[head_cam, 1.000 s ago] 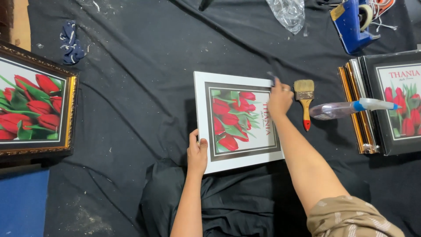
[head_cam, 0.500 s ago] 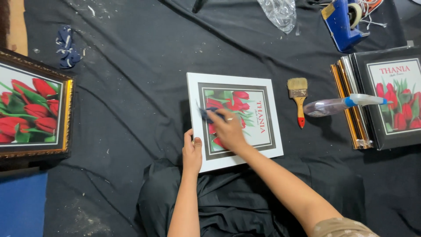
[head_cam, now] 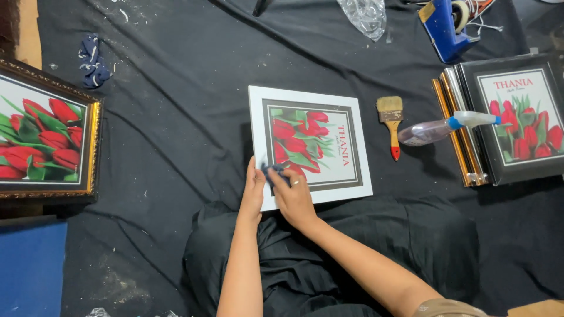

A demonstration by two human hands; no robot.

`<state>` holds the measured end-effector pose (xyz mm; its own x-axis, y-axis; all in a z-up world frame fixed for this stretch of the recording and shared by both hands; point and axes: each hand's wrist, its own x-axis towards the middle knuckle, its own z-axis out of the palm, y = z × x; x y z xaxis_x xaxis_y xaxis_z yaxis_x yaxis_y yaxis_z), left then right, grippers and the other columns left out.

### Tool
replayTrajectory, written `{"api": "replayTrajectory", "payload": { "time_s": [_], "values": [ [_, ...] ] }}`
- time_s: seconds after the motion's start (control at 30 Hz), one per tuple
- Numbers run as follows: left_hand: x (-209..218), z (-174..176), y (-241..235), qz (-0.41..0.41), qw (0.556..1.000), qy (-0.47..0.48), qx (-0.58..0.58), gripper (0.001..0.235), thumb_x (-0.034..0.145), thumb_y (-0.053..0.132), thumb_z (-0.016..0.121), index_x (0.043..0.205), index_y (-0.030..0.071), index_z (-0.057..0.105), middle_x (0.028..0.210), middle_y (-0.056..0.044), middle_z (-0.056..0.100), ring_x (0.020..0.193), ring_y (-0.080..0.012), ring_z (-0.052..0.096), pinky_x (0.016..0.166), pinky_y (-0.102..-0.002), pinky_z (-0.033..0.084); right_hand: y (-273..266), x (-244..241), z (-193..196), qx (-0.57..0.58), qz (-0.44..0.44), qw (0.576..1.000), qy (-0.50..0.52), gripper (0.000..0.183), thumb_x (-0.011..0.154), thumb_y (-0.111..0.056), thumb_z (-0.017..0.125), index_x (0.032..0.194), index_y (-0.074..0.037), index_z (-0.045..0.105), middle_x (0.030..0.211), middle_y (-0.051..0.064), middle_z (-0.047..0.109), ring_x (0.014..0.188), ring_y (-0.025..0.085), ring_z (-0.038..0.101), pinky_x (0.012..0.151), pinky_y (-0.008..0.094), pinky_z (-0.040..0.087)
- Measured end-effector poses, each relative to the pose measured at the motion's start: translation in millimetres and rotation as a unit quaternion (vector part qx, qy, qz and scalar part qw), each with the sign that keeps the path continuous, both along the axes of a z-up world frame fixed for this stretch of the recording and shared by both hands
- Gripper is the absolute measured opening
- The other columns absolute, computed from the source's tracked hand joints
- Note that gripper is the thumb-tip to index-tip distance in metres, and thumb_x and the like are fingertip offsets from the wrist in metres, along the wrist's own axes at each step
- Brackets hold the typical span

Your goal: The person wipes the back and front surfaces of a white picture frame with a blue cloth, then flips it to clean the front. They place the frame aside and pick up a second framed picture, wiping its glass surface with a brush. The person continues cleaning the second frame's surface.

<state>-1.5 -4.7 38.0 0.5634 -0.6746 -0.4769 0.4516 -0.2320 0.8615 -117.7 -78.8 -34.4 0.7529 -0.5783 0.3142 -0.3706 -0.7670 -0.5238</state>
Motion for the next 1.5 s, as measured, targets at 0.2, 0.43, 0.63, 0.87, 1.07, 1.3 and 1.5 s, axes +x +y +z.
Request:
{"api": "replayTrajectory", "payload": {
  "time_s": [0.2,0.43,0.63,0.87,1.07,1.3,1.5],
  "values": [
    [-6,15,-2,0.011,0.999,-0.043,0.019,0.081,0.101,0.061,0.043,0.163,0.012,0.022,0.167,-0.023,0.02,0.153,-0.0424,0.019,0.124,-0.056,0.022,-61,-53,7,0.185,-0.205,0.959,0.064,0.029,0.101,-0.033,0.057,0.125,-0.025,0.071,0.101,0.018,0.069,0.082,0.047,0.067,0.074,0.053,0.055],
    [-9,25,-4,0.013,0.997,-0.007,0.07,0.075,0.103,0.055,0.051,0.16,0.011,0.033,0.164,-0.016,0.032,0.152,-0.0335,0.027,0.122,-0.051,0.029,-93,-99,-72,-0.03,-0.339,0.926,0.165,0.041,0.093,-0.009,0.066,0.134,-0.016,0.064,0.109,0.014,0.054,0.091,0.04,0.06,0.077,0.048,0.05],
    [-11,32,-4,0.032,0.998,0.014,0.047,0.077,0.101,0.054,0.053,0.16,0.01,0.03,0.164,-0.016,0.032,0.152,-0.0342,0.026,0.122,-0.052,0.029,-12,-49,-26,-0.016,-0.059,0.997,0.041,0.048,0.095,-0.018,0.06,0.141,-0.028,0.059,0.116,0.016,0.057,0.096,0.041,0.063,0.084,0.048,0.05],
    [-13,51,-5,0.025,0.997,-0.01,0.078,0.086,0.102,0.058,0.05,0.16,0.0,0.025,0.165,-0.024,0.024,0.153,-0.0392,0.019,0.125,-0.054,0.021,-114,-107,-94,-0.063,-0.251,0.96,0.111,0.047,0.093,-0.013,0.066,0.135,-0.031,0.063,0.109,0.017,0.062,0.087,0.042,0.067,0.072,0.053,0.055],
    [0,2,-6,0.021,0.995,0.006,0.095,0.086,0.103,0.062,0.044,0.16,0.0,0.025,0.166,-0.023,0.023,0.154,-0.0388,0.018,0.125,-0.054,0.02,-116,-95,-100,0.036,-0.385,0.915,0.116,0.035,0.095,-0.018,0.066,0.13,-0.023,0.069,0.109,0.014,0.054,0.094,0.042,0.06,0.078,0.054,0.053],
    [9,-6,-11,0.012,0.991,-0.037,0.126,0.084,0.106,0.065,0.03,0.157,-0.002,0.032,0.162,-0.026,0.031,0.152,-0.0397,0.024,0.125,-0.053,0.024,6,-24,-8,0.035,-0.021,0.998,0.05,0.049,0.094,-0.022,0.061,0.14,-0.037,0.06,0.112,0.006,0.056,0.095,0.034,0.062,0.084,0.043,0.053],
    [7,-13,-12,-0.007,0.983,-0.051,0.179,0.087,0.105,0.068,0.025,0.157,0.0,0.035,0.161,-0.022,0.036,0.151,-0.0357,0.03,0.123,-0.05,0.028,-46,56,-29,0.007,-0.049,0.999,0.002,0.037,0.098,-0.021,0.059,0.133,-0.033,0.06,0.112,0.009,0.051,0.106,0.037,0.059,0.089,0.047,0.05]
  ]
}}
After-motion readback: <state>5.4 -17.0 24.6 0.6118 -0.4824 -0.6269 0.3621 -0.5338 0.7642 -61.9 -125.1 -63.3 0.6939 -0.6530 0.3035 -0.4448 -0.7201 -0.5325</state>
